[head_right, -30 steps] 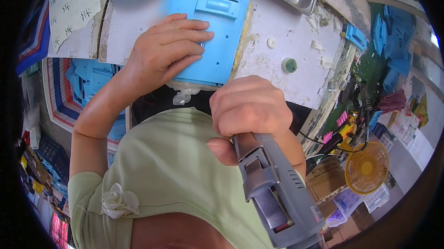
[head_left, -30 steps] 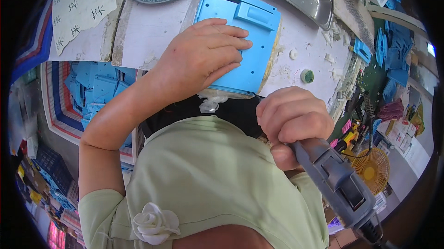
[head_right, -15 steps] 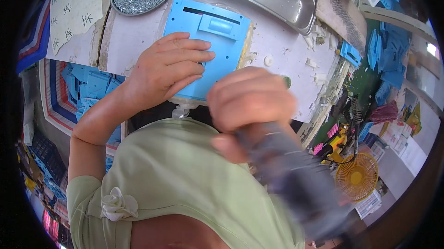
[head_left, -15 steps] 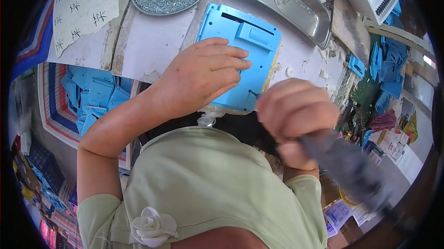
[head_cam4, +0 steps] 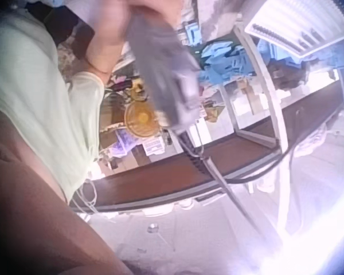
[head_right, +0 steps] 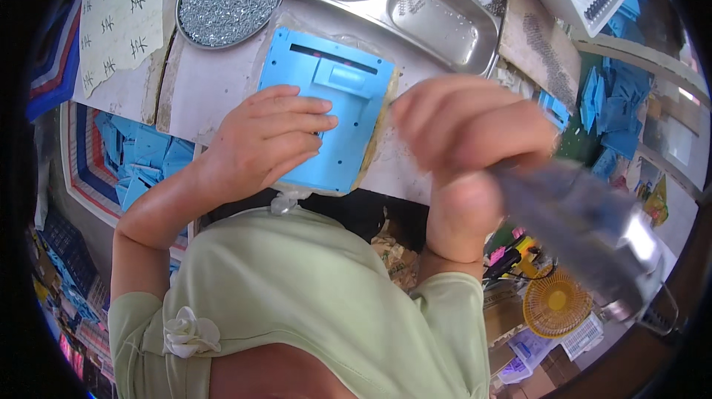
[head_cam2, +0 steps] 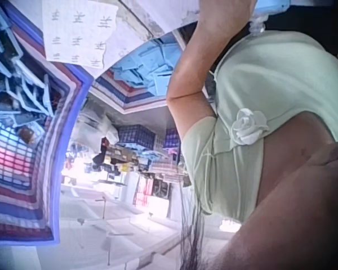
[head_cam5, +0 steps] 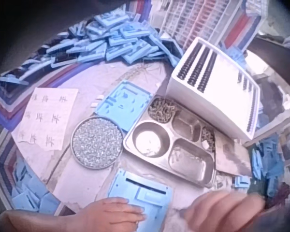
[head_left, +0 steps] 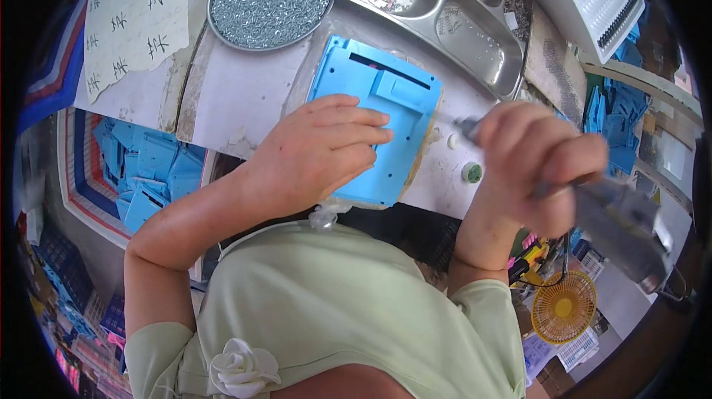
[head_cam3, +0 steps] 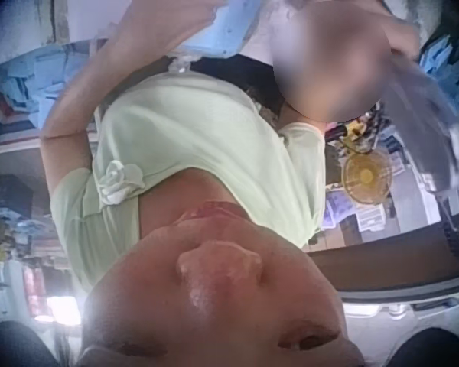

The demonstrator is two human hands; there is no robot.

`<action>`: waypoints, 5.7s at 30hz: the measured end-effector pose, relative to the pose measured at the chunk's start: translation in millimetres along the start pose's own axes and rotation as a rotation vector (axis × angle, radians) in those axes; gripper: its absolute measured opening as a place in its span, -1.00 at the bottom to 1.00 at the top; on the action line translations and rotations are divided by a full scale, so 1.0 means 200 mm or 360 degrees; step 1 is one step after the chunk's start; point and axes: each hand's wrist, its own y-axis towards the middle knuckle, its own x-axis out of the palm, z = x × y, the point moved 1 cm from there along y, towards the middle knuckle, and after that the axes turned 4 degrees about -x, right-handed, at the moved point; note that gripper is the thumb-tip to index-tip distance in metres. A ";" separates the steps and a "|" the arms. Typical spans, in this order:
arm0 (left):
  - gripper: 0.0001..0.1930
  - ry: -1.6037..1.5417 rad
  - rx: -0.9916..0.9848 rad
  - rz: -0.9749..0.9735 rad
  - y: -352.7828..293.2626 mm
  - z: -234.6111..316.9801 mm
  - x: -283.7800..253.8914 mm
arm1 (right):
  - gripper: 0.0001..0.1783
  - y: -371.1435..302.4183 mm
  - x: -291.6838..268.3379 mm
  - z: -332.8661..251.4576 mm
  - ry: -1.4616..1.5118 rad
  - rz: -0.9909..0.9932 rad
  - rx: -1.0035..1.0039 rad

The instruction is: Assembling and soldering components of a blue plastic electronic device.

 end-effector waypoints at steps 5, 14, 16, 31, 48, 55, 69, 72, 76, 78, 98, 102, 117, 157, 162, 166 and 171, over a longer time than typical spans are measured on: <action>-0.88 -0.0051 -0.0029 0.0003 0.00 0.00 0.00 | -0.76 0.07 -0.11 0.15 -0.0037 0.0037 0.0014; -0.87 -0.0020 -0.0011 0.0033 -0.01 0.00 0.01 | -0.74 0.13 -0.16 0.19 0.0095 -0.0031 0.0268; -0.87 -0.0169 -0.0005 0.0154 -0.02 -0.02 0.02 | -0.68 0.16 -0.15 0.05 -0.0113 -0.0160 0.0153; -0.79 -0.0340 -0.0328 0.0556 -0.08 -0.02 -0.11 | -0.63 0.19 0.27 0.02 0.0280 -0.0320 0.0115; -0.85 0.1043 -0.0526 0.0615 0.00 -0.52 -0.41 | -0.80 0.35 0.19 0.42 0.0183 -0.0033 -0.0118; -0.85 0.0934 -0.0510 0.0760 0.03 -0.52 -0.39 | -0.83 0.32 0.22 0.43 -0.0039 0.0060 0.0078; -0.85 0.0496 -0.0370 0.0619 -0.08 -0.24 -0.32 | -0.83 0.24 0.30 0.32 -0.0054 -0.0122 0.0153; -0.85 0.0416 -0.0315 0.0662 -0.10 -0.23 -0.28 | -0.82 0.23 0.31 0.36 -0.0223 -0.0120 0.0154; -0.83 0.0392 -0.0253 0.0659 -0.09 -0.19 -0.25 | -0.80 0.22 0.29 0.33 -0.0199 -0.0018 0.0221; -0.80 0.0360 -0.0235 0.0668 -0.09 -0.17 -0.24 | -0.76 0.25 0.30 0.27 -0.0033 -0.0062 0.0181; -0.91 0.0931 -0.0653 0.0576 0.00 -0.46 -0.45 | -0.67 0.13 0.51 0.13 0.0213 -0.0107 0.0305; -0.87 0.1003 -0.0552 0.0502 0.03 -0.49 -0.39 | -0.62 0.08 0.54 0.13 0.0284 0.0017 0.0446; -0.86 -0.0479 -0.0661 0.0564 -0.22 -0.11 -0.32 | -0.71 0.05 0.56 0.16 -0.0004 0.0006 0.0381; -0.23 -0.0191 -0.0321 0.0980 -0.43 -0.09 -0.28 | -0.65 -0.05 0.64 0.08 0.0227 -0.0101 0.0253; -0.23 -0.0172 -0.0380 0.0921 -0.45 -0.11 -0.20 | -0.74 -0.08 0.67 0.14 0.0077 -0.0293 0.0202; -0.35 -0.0001 -0.0322 0.0951 -0.38 -0.12 -0.19 | -0.77 -0.10 0.69 0.17 -0.0035 -0.0293 0.0149; -0.61 -0.0005 -0.0023 0.0686 -0.17 -0.09 -0.15 | -0.66 -0.07 0.58 0.06 0.0160 -0.0045 0.0129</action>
